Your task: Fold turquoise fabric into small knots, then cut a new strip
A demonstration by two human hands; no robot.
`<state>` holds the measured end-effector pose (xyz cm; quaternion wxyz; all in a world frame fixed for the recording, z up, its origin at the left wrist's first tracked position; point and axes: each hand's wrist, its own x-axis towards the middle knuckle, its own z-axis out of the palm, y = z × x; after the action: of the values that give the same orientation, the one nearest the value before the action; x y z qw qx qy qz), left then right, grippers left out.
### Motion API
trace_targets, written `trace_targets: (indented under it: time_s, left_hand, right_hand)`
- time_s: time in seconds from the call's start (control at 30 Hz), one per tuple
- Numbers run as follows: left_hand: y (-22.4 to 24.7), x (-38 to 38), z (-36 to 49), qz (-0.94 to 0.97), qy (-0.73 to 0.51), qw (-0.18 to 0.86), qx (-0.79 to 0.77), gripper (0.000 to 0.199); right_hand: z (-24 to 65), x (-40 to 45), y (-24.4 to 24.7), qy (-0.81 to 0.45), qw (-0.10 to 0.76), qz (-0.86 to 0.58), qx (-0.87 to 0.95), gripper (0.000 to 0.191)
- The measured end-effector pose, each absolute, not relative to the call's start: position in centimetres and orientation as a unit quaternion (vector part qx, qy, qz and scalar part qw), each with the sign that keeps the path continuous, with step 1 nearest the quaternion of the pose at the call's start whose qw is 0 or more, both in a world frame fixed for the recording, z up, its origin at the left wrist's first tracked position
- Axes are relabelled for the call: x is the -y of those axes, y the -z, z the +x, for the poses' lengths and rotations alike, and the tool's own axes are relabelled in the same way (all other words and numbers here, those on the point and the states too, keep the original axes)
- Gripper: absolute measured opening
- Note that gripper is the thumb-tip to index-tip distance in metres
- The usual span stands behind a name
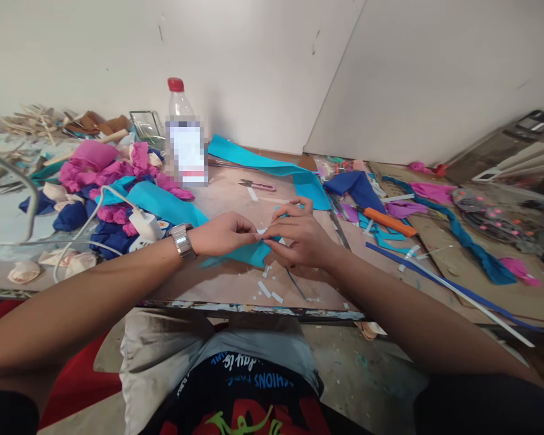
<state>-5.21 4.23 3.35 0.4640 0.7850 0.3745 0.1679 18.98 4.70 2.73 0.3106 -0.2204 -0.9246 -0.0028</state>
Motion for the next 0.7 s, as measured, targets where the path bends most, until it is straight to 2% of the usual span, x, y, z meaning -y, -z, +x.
trace_targets:
  time_s: [0.2,0.47,0.7]
  left_hand:
    - [-3.3,-4.2,-5.1,0.792,-0.183,0.447,-0.373,0.036]
    - [-3.3,-3.4,-4.6,0.830,-0.210,0.345,-0.384,0.030]
    - [-3.4,-2.7,-4.2,0.877,-0.206,0.166,-0.402,0.021]
  right_hand:
    - [18.9,-4.7,-2.8,-0.017,0.296,-0.246,0.923,0.013]
    - [18.7,-4.5,-2.8,-0.024,0.267,-0.262,0.927,0.010]
    - [18.4,-4.3,-2.6,-0.054,0.247,-0.287,0.924,0.011]
